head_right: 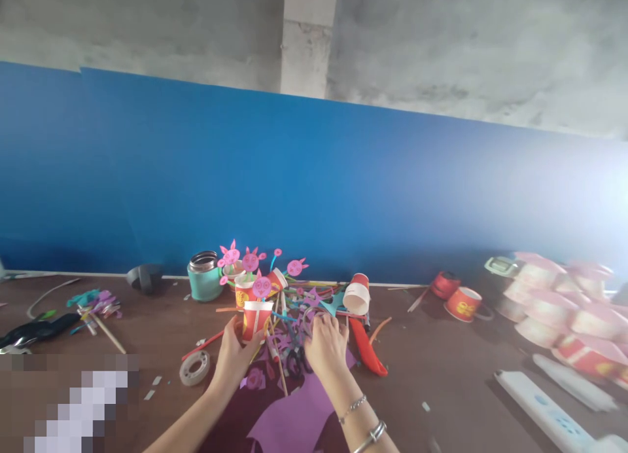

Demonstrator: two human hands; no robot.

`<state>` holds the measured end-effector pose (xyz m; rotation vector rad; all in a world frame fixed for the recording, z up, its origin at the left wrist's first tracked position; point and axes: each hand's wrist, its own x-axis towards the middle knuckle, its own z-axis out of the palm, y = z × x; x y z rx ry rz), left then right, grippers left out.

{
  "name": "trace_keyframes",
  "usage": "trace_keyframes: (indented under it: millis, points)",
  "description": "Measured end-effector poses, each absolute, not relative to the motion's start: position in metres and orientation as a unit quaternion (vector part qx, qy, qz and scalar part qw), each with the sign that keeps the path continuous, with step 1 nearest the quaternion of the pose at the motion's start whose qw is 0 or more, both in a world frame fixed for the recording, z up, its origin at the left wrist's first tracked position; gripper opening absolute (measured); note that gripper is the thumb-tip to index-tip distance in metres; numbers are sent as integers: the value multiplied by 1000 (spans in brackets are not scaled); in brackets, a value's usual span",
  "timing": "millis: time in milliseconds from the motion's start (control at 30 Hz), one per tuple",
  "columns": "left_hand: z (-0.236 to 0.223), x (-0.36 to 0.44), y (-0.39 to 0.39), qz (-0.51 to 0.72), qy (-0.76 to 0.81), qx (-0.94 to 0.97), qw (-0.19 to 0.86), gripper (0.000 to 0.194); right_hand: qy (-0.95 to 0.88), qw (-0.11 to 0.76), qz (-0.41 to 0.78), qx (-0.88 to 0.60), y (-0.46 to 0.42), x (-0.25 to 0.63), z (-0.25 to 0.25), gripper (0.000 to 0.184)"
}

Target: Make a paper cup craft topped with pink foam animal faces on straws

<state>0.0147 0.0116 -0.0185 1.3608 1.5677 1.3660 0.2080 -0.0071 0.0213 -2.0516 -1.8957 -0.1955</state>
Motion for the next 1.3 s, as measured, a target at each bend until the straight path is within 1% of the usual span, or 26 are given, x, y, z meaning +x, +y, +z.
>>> trace_keyframes:
  millis: [67, 133, 233, 267, 333, 400, 433, 467, 533, 567, 633, 700, 800, 933, 1167, 1300]
  points:
    - [-24, 16, 12, 546, 594, 510, 297, 69, -659, 134, -66, -737, -9, 209, 22, 19]
    - [-28, 15, 9, 572, 589, 496, 280, 64, -661, 109, -62, -740, -10, 210, 23, 16]
    - [-24, 14, -2, 619, 578, 480, 228, 50, -663, 118, -67, -736, -8, 212, 26, 10]
    - [-20, 13, -7, 635, 570, 481, 200, 43, -661, 138, -70, -735, -7, 212, 27, 8]
    - [-10, 14, -17, 650, 546, 508, 147, 23, -660, 210, -61, -719, -6, 211, 31, 6]
    - [2, 17, -25, 636, 484, 586, 133, 4, -676, 298, -24, -674, -7, 207, 36, 8]
    - [8, 21, -27, 611, 456, 633, 133, 2, -690, 336, 4, -641, -8, 204, 39, 10]
    - [14, 25, -27, 579, 437, 675, 136, 10, -706, 365, 33, -607, -10, 201, 41, 12]
    - [22, 34, -25, 522, 412, 732, 148, 34, -728, 403, 70, -550, -16, 195, 43, 12]
    - [24, 39, -22, 505, 397, 751, 150, 42, -733, 417, 80, -531, -18, 192, 43, 10]
    - [21, 46, -18, 479, 379, 777, 148, 50, -736, 435, 86, -512, -23, 187, 39, 9]
    - [13, 50, -17, 470, 379, 785, 135, 53, -739, 434, 84, -509, -26, 186, 33, 10]
    - [0, 50, -18, 464, 383, 791, 116, 53, -742, 418, 78, -518, -29, 186, 23, 9]
    - [-4, 45, -20, 468, 367, 797, 103, 45, -746, 406, 82, -522, -31, 187, 17, 10]
    - [5, 44, -20, 506, 371, 760, 167, 20, -760, 394, 45, -515, -34, 187, 18, 15]
    - [-1, 45, -20, 526, 392, 733, 180, 16, -759, 397, 44, -514, -33, 188, 16, 17]
